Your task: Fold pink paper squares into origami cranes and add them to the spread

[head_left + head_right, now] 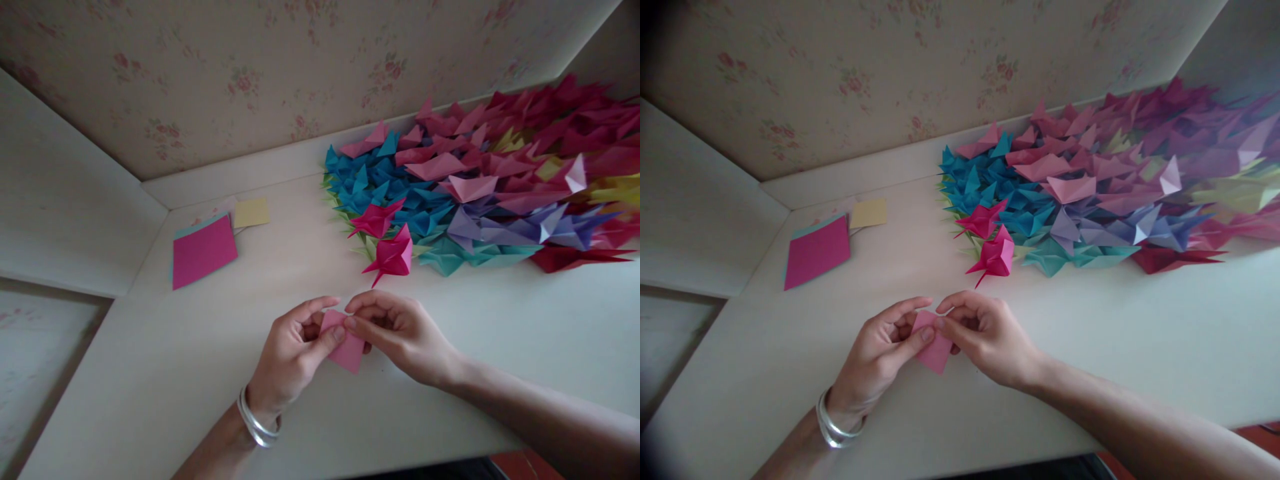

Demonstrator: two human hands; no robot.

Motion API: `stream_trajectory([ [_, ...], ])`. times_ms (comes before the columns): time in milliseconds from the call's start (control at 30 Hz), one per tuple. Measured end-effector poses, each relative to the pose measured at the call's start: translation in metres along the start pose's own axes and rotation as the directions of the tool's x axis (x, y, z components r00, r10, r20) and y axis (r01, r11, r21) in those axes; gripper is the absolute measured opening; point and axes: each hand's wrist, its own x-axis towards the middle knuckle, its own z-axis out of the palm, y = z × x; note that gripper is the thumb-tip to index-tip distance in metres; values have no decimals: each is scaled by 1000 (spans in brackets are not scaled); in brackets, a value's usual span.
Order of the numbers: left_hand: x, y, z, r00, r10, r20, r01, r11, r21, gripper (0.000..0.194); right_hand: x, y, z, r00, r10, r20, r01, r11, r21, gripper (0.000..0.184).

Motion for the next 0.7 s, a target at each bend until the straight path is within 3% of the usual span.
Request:
stream_trajectory([
  [133,1,1,1,1000,-3,-16,4,1000,22,31,1,2,-1,1000,19,7,-18,1000,-10,28],
  [300,-1,3,0,1000,9,-14,-8,999,40,18,1,-2,-5,998,-4,55,8,998,-68,21],
  [400,-1,3,-4,998,-10,-68,15,997,70,15,-1,-8,-11,986,-79,144,99,986,-136,19],
  [500,-2,5,-9,994,-44,-99,42,999,-17,17,-2,-13,-19,935,-205,290,275,934,-226,22],
  [600,-6,9,-13,992,-89,90,106,973,-203,27,-2,-14,-22,884,-355,305,440,851,-285,24],
  [700,-9,13,-12,952,-50,302,111,976,-189,42,-2,-13,-22,870,-442,219,493,794,-355,14],
])
